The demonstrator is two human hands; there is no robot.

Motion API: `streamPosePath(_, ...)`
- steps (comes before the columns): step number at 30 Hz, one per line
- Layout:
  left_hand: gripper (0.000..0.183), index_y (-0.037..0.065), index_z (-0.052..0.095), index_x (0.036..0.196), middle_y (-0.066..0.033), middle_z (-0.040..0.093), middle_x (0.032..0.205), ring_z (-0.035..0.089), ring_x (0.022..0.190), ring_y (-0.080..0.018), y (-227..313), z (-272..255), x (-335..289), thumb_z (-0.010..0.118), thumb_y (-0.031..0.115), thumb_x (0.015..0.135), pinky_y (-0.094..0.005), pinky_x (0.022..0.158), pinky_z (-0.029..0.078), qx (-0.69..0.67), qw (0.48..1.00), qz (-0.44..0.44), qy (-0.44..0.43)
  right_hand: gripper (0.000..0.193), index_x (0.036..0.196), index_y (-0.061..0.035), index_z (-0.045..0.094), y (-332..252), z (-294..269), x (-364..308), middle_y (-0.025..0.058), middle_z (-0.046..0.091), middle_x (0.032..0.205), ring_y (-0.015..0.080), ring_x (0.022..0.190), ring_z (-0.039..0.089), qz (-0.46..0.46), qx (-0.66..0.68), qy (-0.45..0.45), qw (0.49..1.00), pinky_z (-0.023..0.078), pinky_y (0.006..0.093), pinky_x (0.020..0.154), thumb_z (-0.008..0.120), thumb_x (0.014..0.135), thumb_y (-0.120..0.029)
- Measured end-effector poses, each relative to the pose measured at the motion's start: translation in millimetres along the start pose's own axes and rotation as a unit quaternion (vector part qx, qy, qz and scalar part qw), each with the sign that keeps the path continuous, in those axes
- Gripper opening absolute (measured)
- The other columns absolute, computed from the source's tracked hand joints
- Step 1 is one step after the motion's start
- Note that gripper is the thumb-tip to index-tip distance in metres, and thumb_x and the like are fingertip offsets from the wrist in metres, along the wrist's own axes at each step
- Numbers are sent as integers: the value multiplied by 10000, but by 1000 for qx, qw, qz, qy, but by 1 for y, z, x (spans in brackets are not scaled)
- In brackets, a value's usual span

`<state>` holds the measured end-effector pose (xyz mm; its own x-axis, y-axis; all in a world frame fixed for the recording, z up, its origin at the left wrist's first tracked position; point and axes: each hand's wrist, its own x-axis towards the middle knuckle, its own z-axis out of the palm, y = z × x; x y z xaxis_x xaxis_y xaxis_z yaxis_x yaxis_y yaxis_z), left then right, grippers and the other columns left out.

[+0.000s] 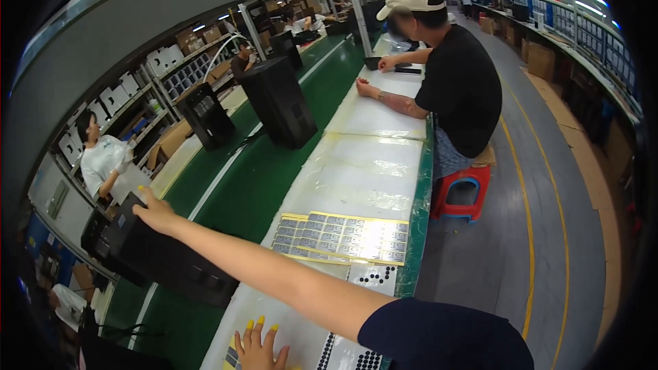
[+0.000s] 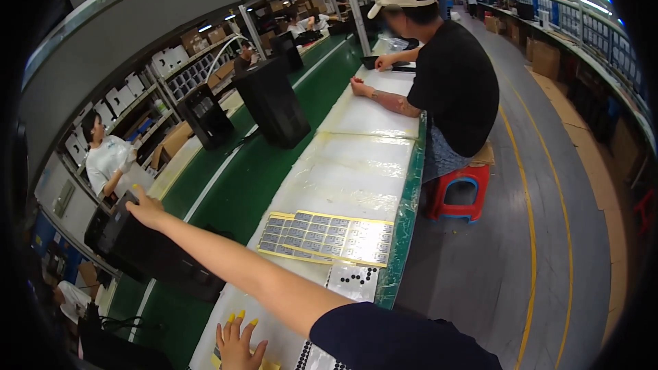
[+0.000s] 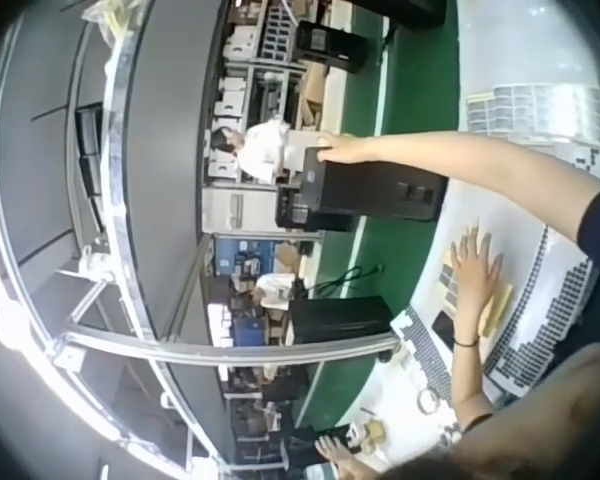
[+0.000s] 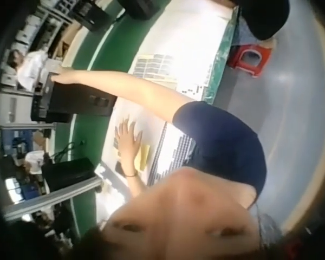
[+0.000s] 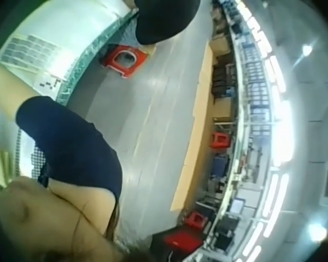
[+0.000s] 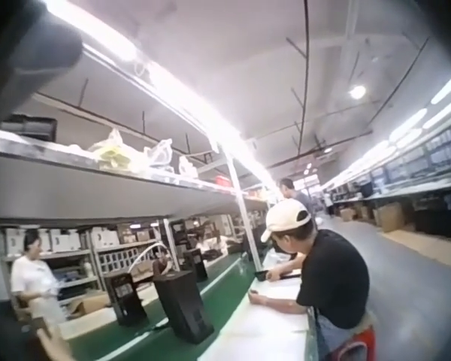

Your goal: Applying stickers and labels to the casing of electronic devices on an assembly line.

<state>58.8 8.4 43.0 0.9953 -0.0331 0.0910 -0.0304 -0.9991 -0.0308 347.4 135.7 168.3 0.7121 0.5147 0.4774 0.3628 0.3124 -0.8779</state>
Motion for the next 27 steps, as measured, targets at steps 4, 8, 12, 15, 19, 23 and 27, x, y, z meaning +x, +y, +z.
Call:
streamPosePath(4, 450, 64, 514, 1278, -157, 453, 1379, 399, 1280, -356, -20, 26, -26, 610, 219, 866, -485, 1104, 254, -135, 983, -116, 50, 740, 1319, 43, 395, 15, -1, -60, 252, 509, 1251, 409, 1174, 485, -124, -48, 208, 969, 378, 439, 1009, 663, 838, -451)
streamPosePath(8, 590, 56, 452, 1346, -166, 399, 1424, 366, 1313, -346, -20, 53, -27, 615, 324, 846, -438, 1111, 246, -291, 920, -252, 72, 524, 1240, 26, 455, 75, -27, -150, 196, 541, 1186, 354, 1135, 512, -142, -3, 84, 986, 402, 399, 982, 671, 857, -259)
streamPosePath(12, 495, 21, 537, 1203, -208, 468, 1294, 414, 1216, -400, -14, 108, -33, 697, 171, 759, -500, 1068, 283, -279, 915, -236, 173, 493, 1255, 7, 442, 126, -27, -248, 186, 535, 1191, 328, 1137, 522, -87, -23, -13, 996, 399, 376, 993, 667, 850, -161)
streamPosePath(15, 479, -16, 526, 1185, -231, 486, 1257, 438, 1173, -409, -7, 118, -31, 689, 167, 773, -460, 1007, 352, -157, 949, -190, 198, 466, 1238, 4, 458, 148, -34, -284, 193, 538, 1178, 335, 1138, 516, -98, -56, -58, 992, 395, 384, 997, 659, 852, -163)
streamPosePath(19, 487, -21, 515, 1198, -223, 487, 1262, 442, 1179, -405, -5, 121, -33, 686, 173, 785, -461, 1024, 340, -158, 948, -184, 204, 434, 1222, 0, 474, 150, -38, -299, 186, 556, 1145, 344, 1063, 556, -58, -78, -176, 980, 434, 403, 932, 639, 852, -155)
streamPosePath(23, 468, -16, 519, 1202, -216, 497, 1253, 441, 1187, -398, -1, 116, -32, 674, 176, 805, -457, 1025, 350, -159, 945, -201, 201, 425, 1227, -19, 484, 135, -45, -298, 170, 564, 1149, 315, 1043, 579, -35, -90, -250, 963, 456, 393, 894, 641, 858, -160)
streamPosePath(27, 448, -9, 523, 1210, -210, 501, 1250, 443, 1192, -391, -1, 118, -31, 657, 178, 826, -447, 1028, 358, -163, 951, -182, 188, 410, 1200, 0, 488, 132, -49, -297, 200, 583, 1127, 363, 1007, 589, -74, -103, -245, 961, 467, 419, 866, 635, 840, -128)
